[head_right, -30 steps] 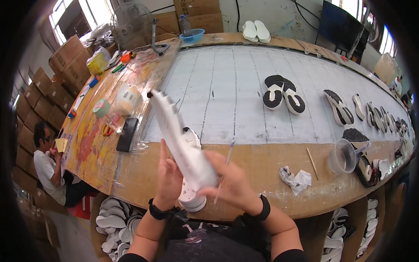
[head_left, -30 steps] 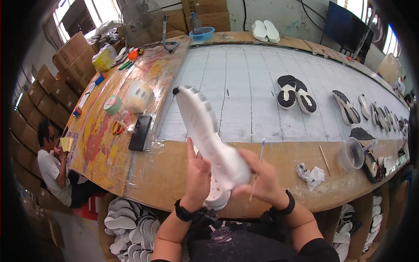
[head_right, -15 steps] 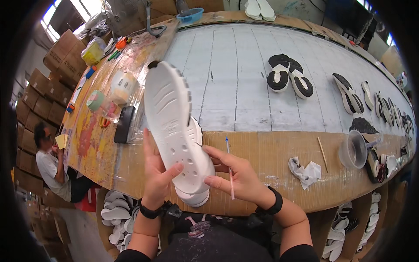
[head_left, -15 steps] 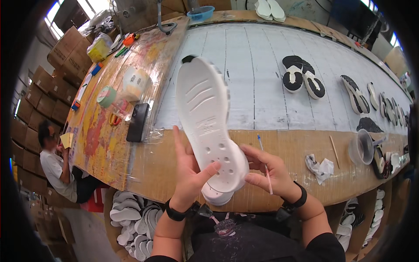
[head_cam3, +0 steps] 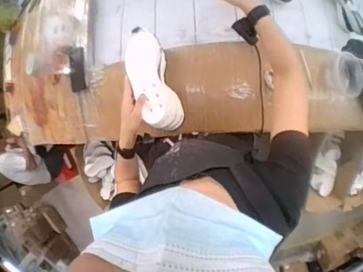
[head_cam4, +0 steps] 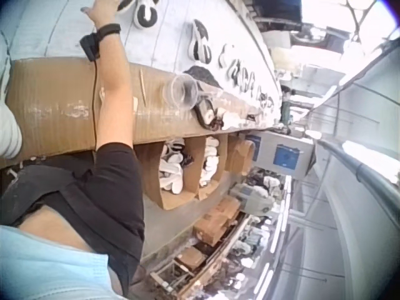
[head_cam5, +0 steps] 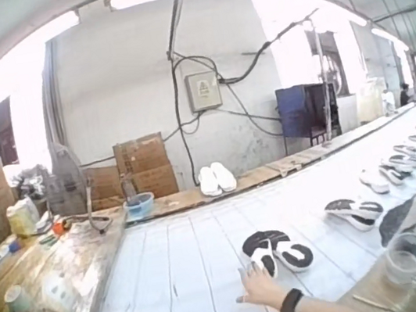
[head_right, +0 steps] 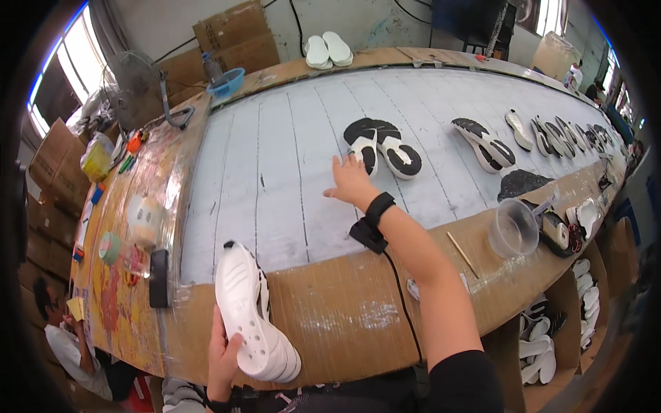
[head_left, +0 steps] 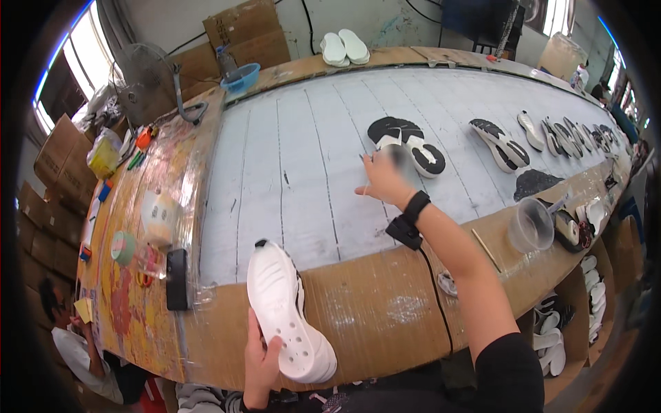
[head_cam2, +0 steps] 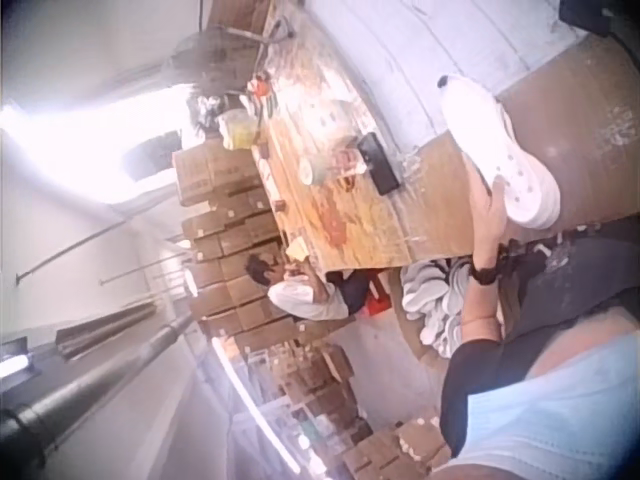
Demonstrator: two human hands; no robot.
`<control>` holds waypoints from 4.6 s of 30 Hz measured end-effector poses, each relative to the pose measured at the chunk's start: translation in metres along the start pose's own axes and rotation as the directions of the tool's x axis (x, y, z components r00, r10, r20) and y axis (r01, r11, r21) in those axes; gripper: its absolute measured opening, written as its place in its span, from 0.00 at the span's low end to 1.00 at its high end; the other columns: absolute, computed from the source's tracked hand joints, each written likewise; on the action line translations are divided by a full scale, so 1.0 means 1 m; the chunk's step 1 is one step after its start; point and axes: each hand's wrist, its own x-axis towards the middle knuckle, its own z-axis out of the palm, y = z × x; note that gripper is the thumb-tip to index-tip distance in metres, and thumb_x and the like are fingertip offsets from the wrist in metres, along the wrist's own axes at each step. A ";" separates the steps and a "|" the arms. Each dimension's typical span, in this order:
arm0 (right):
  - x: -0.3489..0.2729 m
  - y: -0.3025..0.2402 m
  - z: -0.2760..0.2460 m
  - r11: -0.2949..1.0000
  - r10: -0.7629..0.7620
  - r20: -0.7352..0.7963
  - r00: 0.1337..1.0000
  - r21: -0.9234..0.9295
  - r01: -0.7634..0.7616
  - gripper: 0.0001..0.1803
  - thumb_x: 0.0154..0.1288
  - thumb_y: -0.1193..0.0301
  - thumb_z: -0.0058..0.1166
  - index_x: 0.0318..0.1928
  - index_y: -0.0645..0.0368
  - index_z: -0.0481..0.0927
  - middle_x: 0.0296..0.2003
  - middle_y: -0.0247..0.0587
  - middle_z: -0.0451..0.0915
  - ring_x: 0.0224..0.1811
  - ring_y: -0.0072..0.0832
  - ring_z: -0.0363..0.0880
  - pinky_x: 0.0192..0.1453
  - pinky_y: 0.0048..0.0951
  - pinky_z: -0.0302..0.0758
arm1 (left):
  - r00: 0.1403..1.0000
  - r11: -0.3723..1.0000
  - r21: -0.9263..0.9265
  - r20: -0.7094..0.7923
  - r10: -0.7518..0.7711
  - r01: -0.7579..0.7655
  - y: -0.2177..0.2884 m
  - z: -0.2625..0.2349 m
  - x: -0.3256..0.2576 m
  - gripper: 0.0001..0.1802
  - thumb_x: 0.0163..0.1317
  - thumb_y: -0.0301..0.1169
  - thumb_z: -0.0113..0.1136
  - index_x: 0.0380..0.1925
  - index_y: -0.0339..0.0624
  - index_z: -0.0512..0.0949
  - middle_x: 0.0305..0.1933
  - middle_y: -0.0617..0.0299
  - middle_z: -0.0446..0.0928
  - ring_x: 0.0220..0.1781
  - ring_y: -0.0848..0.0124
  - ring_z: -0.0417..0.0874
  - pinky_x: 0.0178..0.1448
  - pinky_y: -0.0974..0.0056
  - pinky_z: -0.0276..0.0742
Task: The person assembles white slipper soles with black insoles at a factory workstation. They pick up a sole, place an insole inside, and stack the completed pairs on the table. The person repeats this process for multiple units, occasionally inspecting the items before stacking them.
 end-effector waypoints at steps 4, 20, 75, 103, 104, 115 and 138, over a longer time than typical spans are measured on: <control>0.010 0.025 0.009 0.964 0.196 0.137 0.971 -0.207 -0.165 0.58 0.31 0.51 0.70 0.60 0.69 0.53 0.59 0.64 0.56 0.64 0.51 0.52 0.65 0.43 0.53 | 0.998 0.858 0.513 0.044 -0.056 0.025 0.023 -0.013 -0.005 0.29 0.56 0.26 0.52 0.58 0.28 0.58 0.46 0.51 0.68 0.48 0.65 0.70 0.52 0.66 0.65; -0.162 -0.088 -0.103 -0.078 0.036 0.261 0.965 0.963 -0.257 0.24 0.48 0.69 0.56 0.47 0.66 0.69 0.36 0.39 0.75 0.37 0.23 0.75 0.41 0.23 0.73 | 0.932 0.926 -0.111 -0.065 0.356 -0.361 0.071 -0.010 0.068 0.34 0.66 0.39 0.43 0.63 0.30 0.43 0.65 0.50 0.53 0.66 0.68 0.53 0.64 0.66 0.56; -0.036 0.038 -0.044 0.292 0.389 0.068 0.919 0.937 -0.193 0.24 0.45 0.74 0.52 0.46 0.70 0.73 0.36 0.46 0.78 0.37 0.31 0.78 0.41 0.29 0.73 | 0.949 0.789 0.546 0.279 0.146 -0.281 0.071 -0.062 0.068 0.12 0.57 0.31 0.56 0.40 0.40 0.78 0.24 0.62 0.74 0.24 0.76 0.68 0.29 0.70 0.64; -0.181 -0.171 -0.172 0.015 -0.001 -0.063 0.998 0.998 0.063 0.30 0.52 0.72 0.60 0.55 0.67 0.66 0.50 0.46 0.72 0.46 0.32 0.76 0.50 0.27 0.73 | 0.911 0.775 -0.574 0.115 0.395 -0.264 0.131 0.040 0.006 0.42 0.57 0.37 0.58 0.63 0.38 0.44 0.61 0.54 0.58 0.60 0.67 0.65 0.60 0.62 0.63; -0.181 -0.175 -0.175 0.246 -0.050 -0.218 0.975 0.943 0.223 0.32 0.50 0.72 0.62 0.56 0.66 0.66 0.51 0.47 0.71 0.46 0.35 0.76 0.50 0.28 0.73 | 0.888 0.742 -0.585 0.079 0.453 -0.327 0.130 0.041 0.007 0.43 0.57 0.41 0.58 0.63 0.39 0.43 0.62 0.54 0.57 0.59 0.66 0.65 0.60 0.61 0.63; -0.187 -0.192 -0.191 0.241 -0.501 -0.251 0.828 0.879 0.412 0.36 0.50 0.81 0.55 0.61 0.62 0.59 0.61 0.49 0.60 0.56 0.43 0.69 0.55 0.31 0.70 | 0.874 0.546 -0.762 0.474 0.107 0.347 0.099 0.003 0.024 0.28 0.63 0.54 0.40 0.49 0.41 0.65 0.44 0.56 0.71 0.43 0.67 0.75 0.46 0.64 0.74; -0.194 -0.239 -0.001 -0.161 -0.155 0.120 0.981 0.976 -0.145 0.47 0.58 0.55 0.54 0.65 0.65 0.41 0.65 0.55 0.45 0.68 0.41 0.46 0.67 0.35 0.49 | 0.908 0.876 0.440 0.418 -0.003 -0.200 0.068 -0.078 0.047 0.23 0.65 0.33 0.41 0.58 0.33 0.61 0.54 0.51 0.70 0.55 0.67 0.70 0.60 0.69 0.60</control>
